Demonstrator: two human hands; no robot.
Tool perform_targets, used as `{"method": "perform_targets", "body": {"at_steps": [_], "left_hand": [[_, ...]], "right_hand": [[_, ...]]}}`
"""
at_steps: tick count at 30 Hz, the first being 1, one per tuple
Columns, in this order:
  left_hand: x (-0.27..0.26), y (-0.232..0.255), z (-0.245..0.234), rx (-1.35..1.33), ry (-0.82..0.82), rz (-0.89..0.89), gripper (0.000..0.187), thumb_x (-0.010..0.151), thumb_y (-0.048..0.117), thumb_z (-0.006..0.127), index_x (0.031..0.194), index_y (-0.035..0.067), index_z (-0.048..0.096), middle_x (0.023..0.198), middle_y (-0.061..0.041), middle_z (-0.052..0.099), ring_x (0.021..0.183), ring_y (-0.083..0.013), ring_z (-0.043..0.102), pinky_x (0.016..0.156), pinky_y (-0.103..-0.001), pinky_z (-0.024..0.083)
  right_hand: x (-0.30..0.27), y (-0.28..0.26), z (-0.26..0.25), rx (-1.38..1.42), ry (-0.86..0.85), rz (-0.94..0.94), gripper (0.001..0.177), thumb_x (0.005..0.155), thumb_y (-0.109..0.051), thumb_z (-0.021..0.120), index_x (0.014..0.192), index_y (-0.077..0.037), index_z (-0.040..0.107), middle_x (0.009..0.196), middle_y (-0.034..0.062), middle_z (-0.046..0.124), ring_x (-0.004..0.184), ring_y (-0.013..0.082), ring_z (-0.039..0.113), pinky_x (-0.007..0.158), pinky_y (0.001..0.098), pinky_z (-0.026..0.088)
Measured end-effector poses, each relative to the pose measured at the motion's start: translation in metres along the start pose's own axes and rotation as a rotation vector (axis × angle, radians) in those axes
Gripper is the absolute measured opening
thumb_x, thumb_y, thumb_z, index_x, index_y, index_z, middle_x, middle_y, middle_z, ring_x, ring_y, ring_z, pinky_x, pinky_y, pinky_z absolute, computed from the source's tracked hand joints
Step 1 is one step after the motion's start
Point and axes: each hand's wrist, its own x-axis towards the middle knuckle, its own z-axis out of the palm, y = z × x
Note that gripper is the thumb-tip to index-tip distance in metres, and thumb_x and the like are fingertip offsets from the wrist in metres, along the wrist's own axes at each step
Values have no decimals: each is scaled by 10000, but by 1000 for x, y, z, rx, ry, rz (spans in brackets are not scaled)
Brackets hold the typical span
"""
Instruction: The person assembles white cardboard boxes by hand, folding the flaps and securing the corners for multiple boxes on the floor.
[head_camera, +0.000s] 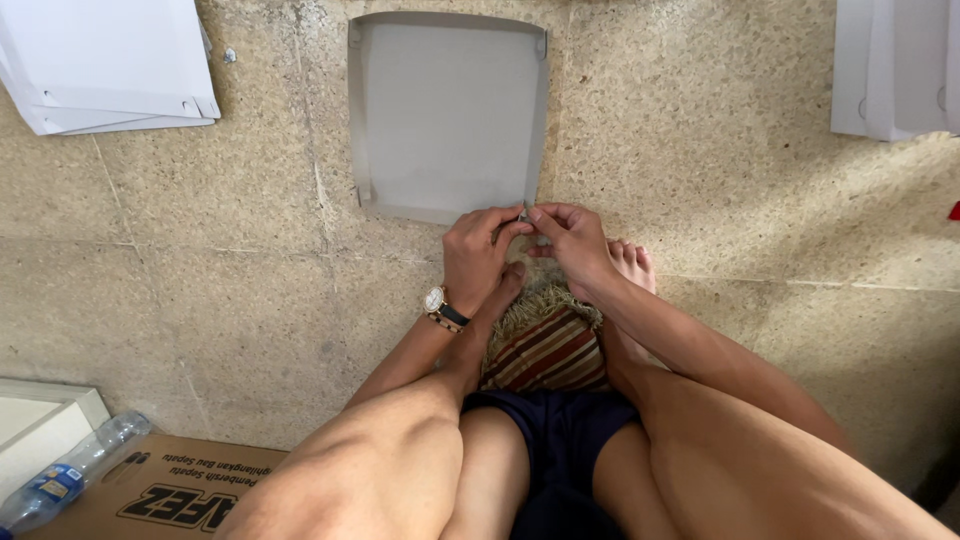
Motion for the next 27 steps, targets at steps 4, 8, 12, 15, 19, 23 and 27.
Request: {"method": "perform_targets", "body": {"at_steps": [4,8,12,15,19,23,27], "left_hand": [[-2,-2,2,-26,-15,-23,147,771,174,717,886,95,669,734,-44,655,712,-229,643,647,-299,533],[-1,4,0,-119,-13,-60,157,768,113,720,910,67,673,746,-88,655,747,-293,632,693,-366,530],[3,14,-6,-107,-58,-64,191,792,126,709,936,14,654,800,-139,649,829,-337,621,877,-457,448],[-3,-4,-3,42,-29,-34,160,734,171,737,870,105,684,938,-83,576,883,-287,577,773,-374,491],[-11,-22,8,85,-67,4,84,793,119,658,877,111,667,824,-48,596,806,-247,603,728,-333,503],[-21,-40,23,121,-95,26,116,825,117,609,936,135,640,832,-5,626,802,-199,625,710,-290,512],[-16,-22,21,81,-125,31,162,847,140,600,1008,128,604,841,-44,636,811,-235,635,680,-322,530]], "right_hand": [[-3,-1,0,-20,4,-5,191,859,-127,599,926,48,636,765,88,619,695,148,625,537,309,567],[-4,-1,1,-13,15,13,189,864,-129,568,932,31,641,796,81,627,701,131,609,555,291,564],[-11,-14,4,52,-28,81,266,880,-171,497,991,27,634,893,115,644,767,188,626,603,366,556],[-14,-23,4,-5,-105,151,318,878,-208,451,1062,-9,617,957,129,628,862,224,604,661,395,532],[-15,-26,-3,-134,-135,127,337,863,-196,459,1088,0,615,1033,135,617,853,223,610,620,361,539],[0,-15,-20,-465,-87,-258,312,778,-89,556,1079,-51,624,1032,114,588,792,200,593,576,319,527],[-8,-40,-16,-1032,-222,-756,478,730,35,526,1197,-68,530,1207,152,475,1033,385,522,775,480,484]]}}
